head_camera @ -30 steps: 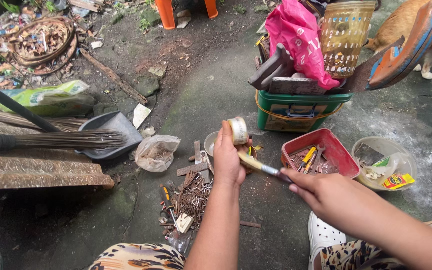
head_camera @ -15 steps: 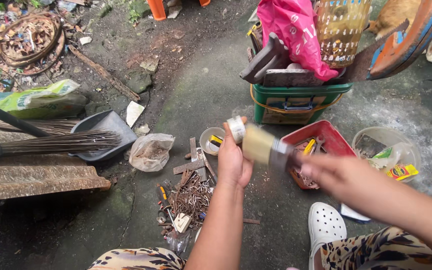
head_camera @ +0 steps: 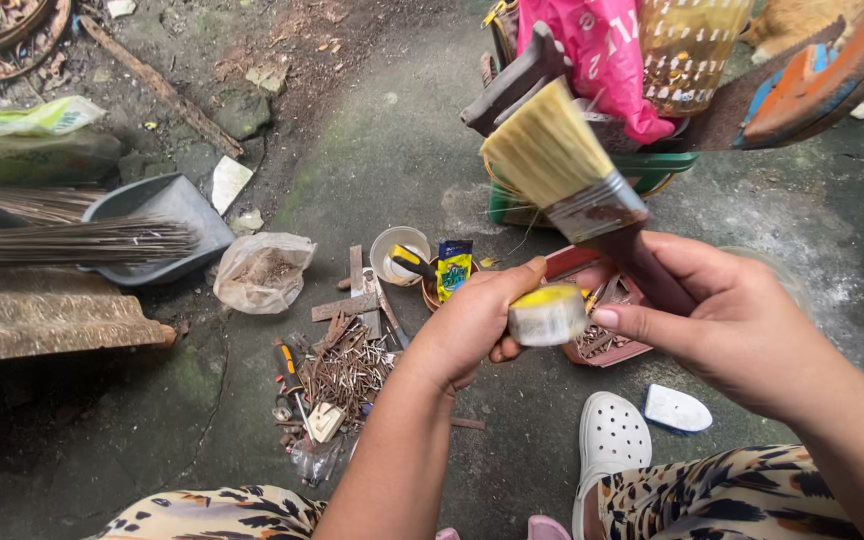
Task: The person sits on the ground and sorts small metal hardware such as nails, screws and hand tools out of a red container, placing them one at a time into a small pot and a plastic tub while holding a large paintbrush in one hand. They also handle a small packet and a small round tin during the sorting.
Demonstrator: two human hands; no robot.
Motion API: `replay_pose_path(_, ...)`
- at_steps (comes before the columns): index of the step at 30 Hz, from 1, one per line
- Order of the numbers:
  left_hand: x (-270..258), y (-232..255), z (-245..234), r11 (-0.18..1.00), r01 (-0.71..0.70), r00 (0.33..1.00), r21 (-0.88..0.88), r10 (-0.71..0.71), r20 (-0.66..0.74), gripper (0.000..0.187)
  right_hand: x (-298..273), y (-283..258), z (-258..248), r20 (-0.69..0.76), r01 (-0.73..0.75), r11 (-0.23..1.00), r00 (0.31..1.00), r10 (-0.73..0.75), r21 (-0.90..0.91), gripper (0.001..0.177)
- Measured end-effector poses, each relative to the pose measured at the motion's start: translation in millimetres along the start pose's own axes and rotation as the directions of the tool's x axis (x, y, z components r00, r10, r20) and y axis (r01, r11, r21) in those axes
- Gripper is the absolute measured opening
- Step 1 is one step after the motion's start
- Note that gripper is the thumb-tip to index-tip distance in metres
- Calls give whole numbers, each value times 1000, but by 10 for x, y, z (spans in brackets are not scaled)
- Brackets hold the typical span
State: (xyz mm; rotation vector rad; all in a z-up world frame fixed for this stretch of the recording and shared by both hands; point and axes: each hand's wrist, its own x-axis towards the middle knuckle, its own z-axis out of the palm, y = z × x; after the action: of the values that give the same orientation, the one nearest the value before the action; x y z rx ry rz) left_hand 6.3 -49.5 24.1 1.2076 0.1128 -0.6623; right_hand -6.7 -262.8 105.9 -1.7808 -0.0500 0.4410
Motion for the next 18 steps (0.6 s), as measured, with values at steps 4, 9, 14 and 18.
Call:
replay_pose_path(4,28,-24,13,998,-4,1000,62,4,2,46,-43,109,-56,116,174,970,974,-195,167,44)
replay_pose_path(9,77,-92,22,1000,-6,1000,3,6,-9,43,-27,186,-76,103,153,978,980,-168,139,37)
replay_pose_path(14,118,-126,21,1000,5,1000,16,-5,-1,45,-11,164,-74,31,49,996,998,-51,80,35)
replay_pose_path(18,124,-121,24,1000,13,1000,6,-13,-12,45,1,174,-74,111,158,975,978,-176,153,37)
